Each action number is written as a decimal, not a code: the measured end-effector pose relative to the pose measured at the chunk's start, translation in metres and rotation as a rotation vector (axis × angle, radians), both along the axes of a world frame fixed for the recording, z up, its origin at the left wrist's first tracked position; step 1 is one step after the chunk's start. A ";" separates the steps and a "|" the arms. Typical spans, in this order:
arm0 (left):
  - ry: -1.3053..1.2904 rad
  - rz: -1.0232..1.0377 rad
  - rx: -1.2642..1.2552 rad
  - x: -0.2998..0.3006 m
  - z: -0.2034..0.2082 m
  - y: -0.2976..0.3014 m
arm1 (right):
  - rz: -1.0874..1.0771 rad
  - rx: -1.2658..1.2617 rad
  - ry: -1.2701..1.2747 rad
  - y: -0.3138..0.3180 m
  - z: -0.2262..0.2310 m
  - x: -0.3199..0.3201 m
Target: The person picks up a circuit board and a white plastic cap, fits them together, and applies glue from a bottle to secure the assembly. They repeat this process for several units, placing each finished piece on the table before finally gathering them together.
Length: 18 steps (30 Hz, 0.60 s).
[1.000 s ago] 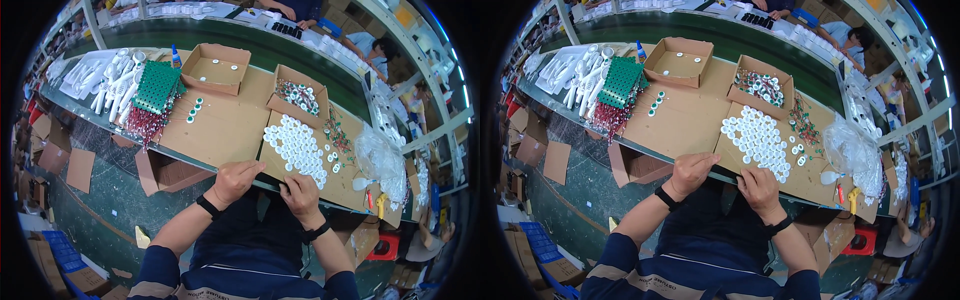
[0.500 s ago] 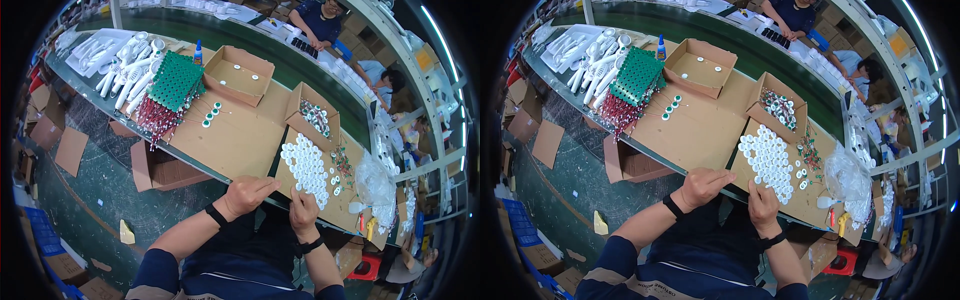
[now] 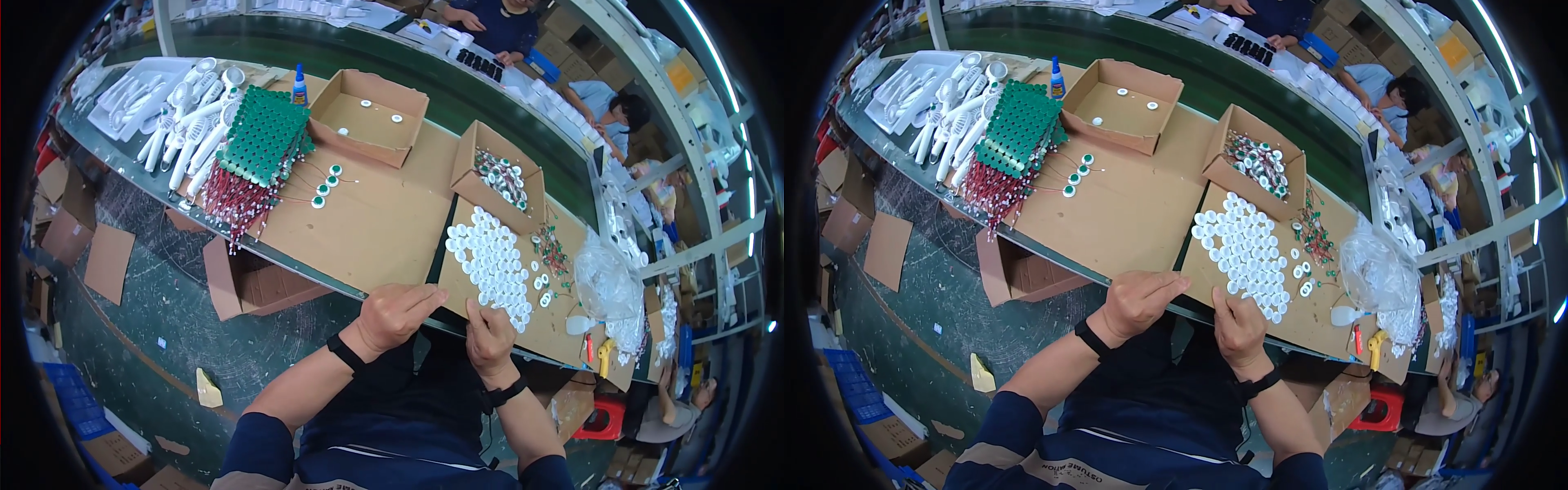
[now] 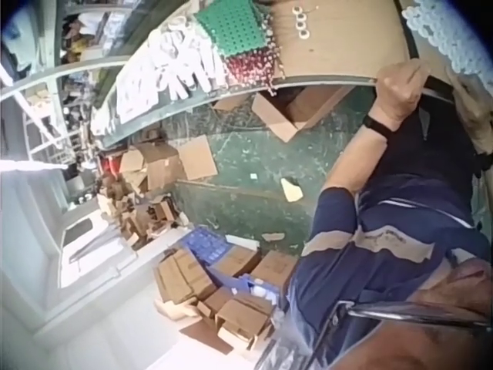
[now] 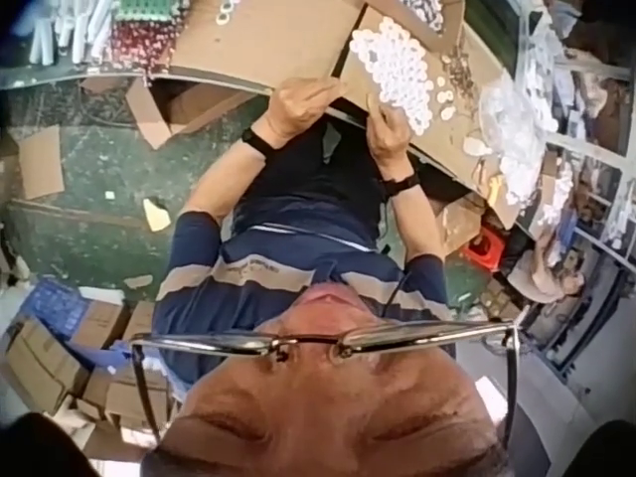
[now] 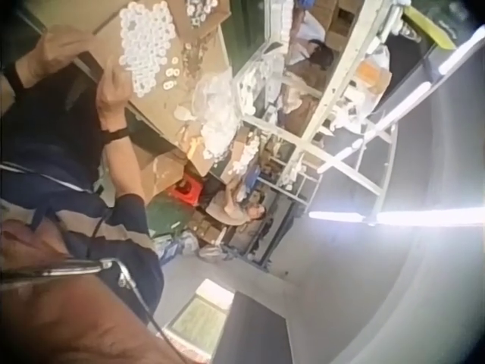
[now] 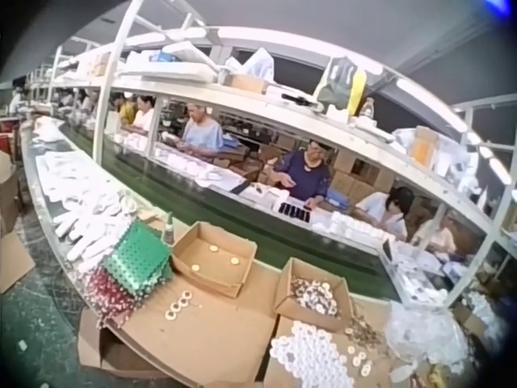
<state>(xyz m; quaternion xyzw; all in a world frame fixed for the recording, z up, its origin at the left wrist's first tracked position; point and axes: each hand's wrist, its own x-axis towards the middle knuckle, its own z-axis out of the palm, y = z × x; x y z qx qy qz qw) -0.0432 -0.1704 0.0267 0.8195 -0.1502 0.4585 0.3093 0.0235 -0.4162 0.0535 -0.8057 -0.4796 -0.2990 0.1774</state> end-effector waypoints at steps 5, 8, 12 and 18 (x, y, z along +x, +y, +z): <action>0.020 -0.009 -0.007 -0.001 0.002 -0.002 | 0.006 -0.012 -0.004 -0.001 0.002 -0.002; 0.019 -0.036 -0.008 -0.001 0.001 -0.002 | 0.012 -0.014 0.003 -0.004 0.003 -0.001; 0.019 -0.038 -0.005 0.002 -0.010 -0.005 | 0.052 -0.020 0.079 -0.011 -0.001 -0.001; 0.027 0.007 0.002 -0.001 -0.011 -0.003 | 0.031 -0.006 0.047 -0.003 -0.004 0.000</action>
